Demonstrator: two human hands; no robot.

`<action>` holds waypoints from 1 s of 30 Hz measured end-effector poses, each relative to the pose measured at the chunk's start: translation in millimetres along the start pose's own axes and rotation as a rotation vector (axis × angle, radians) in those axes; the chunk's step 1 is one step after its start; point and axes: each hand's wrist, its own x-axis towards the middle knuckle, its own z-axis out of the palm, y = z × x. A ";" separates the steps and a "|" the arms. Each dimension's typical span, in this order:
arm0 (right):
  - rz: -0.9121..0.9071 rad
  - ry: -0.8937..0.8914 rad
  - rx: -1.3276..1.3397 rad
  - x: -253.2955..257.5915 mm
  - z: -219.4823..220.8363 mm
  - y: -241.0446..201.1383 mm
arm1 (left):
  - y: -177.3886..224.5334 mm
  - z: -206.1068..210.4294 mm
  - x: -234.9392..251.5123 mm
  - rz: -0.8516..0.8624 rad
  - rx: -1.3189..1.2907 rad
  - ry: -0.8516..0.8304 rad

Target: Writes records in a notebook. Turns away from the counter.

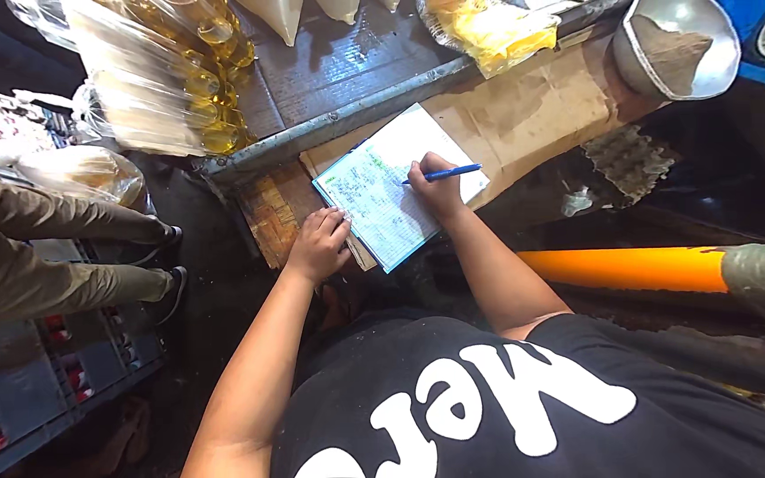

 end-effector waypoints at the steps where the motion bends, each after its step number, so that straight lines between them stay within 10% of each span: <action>1: -0.001 0.003 0.003 -1.0 1.3 -0.1 | -0.2 0.1 -0.4 0.000 0.004 -0.003; 8: 0.334 -0.138 0.187 -6.6 -29.9 -8.9 | 2.5 1.3 -1.4 -0.049 -0.035 0.014; 17: -0.402 -0.346 -0.354 -97.5 -31.4 4.2 | 13.2 -20.4 8.1 -0.154 -0.105 -0.182; 22: -0.419 -0.300 -0.310 -97.8 -27.7 9.6 | 15.8 -34.1 3.0 -0.243 -0.314 -0.241; 26: -0.044 -0.415 -0.086 -86.5 -55.5 -31.8 | 28.0 -56.8 -27.4 -0.375 -0.408 -0.175; 30: 0.483 0.095 0.219 -74.5 -73.0 -66.9 | 35.9 -57.6 -77.5 -0.477 -0.462 0.176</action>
